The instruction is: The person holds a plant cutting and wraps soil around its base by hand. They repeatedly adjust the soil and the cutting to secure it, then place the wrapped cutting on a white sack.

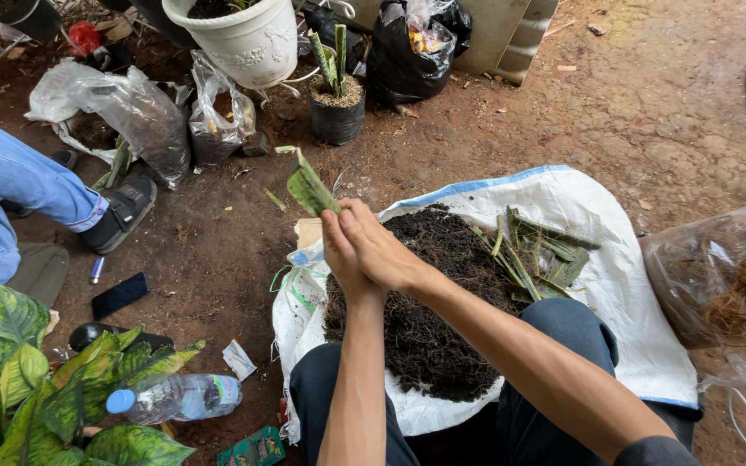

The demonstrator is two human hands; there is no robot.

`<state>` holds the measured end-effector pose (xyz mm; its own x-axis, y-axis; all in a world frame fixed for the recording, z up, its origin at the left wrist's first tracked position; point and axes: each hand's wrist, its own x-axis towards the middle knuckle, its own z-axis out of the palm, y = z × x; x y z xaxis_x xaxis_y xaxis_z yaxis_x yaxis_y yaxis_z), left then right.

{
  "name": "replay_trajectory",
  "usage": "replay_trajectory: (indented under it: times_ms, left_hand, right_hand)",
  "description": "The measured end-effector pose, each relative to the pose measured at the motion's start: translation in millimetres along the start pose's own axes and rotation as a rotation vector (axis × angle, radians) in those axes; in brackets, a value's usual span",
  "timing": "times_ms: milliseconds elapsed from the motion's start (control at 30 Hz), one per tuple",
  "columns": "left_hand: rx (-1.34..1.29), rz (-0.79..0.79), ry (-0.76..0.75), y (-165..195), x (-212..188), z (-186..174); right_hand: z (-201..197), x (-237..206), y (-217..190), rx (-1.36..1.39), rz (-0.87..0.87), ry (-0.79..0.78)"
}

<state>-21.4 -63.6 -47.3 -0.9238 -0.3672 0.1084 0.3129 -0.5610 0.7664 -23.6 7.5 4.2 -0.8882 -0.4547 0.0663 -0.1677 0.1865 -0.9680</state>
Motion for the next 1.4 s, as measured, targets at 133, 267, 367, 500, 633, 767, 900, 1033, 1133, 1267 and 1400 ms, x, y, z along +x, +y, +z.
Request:
replay_trajectory:
  times_ms: [133,267,367,500,633,767,900,1033,1133,1267,1400]
  left_hand:
    - [0.052,0.0,0.047,-22.2,-6.1,15.0]
    - [0.024,0.018,0.067,-34.5,-4.6,36.2]
    - [0.042,0.038,0.036,-37.1,-4.3,47.8]
    - [0.121,0.002,0.017,-32.9,-3.6,50.0]
    - [0.123,0.026,-0.016,-24.0,0.2,46.4]
    - [0.138,-0.036,-0.02,-12.8,3.4,38.9]
    - [0.182,-0.109,-0.064,-11.0,7.5,29.2]
    - [0.059,-0.126,-0.172,-8.9,12.3,13.0]
    - [0.099,-0.21,-0.146,-2.5,20.0,4.9]
    - [0.187,-0.303,-0.127,10.1,18.5,-5.6]
    - [0.304,-0.299,-0.085,18.1,21.8,-16.4]
  right_hand:
    - [-23.2,-9.9,6.1,0.0,-0.03,0.063]
    - [-43.0,-14.9,0.1,-0.014,-0.077,0.1]
    - [-53.9,-18.3,-8.4,0.002,-0.013,0.094]
    - [-59.3,-15.7,-14.5,0.003,-0.025,0.093]
    - [-53.9,-9.9,-12.3,-0.002,-0.068,0.077]
    - [-45.0,-3.8,-9.7,0.005,-0.022,0.081]
    - [-41.7,-1.3,-9.4,-0.033,-0.126,0.091]
    - [-31.7,-3.2,-11.1,-0.166,-0.06,0.013]
    - [-31.7,-1.3,-13.0,-0.217,0.05,-0.084]
    - [-43.3,-2.5,-15.3,-0.251,-0.04,-0.06]
    - [-56.7,-4.2,-15.1,-0.399,-0.169,0.022]
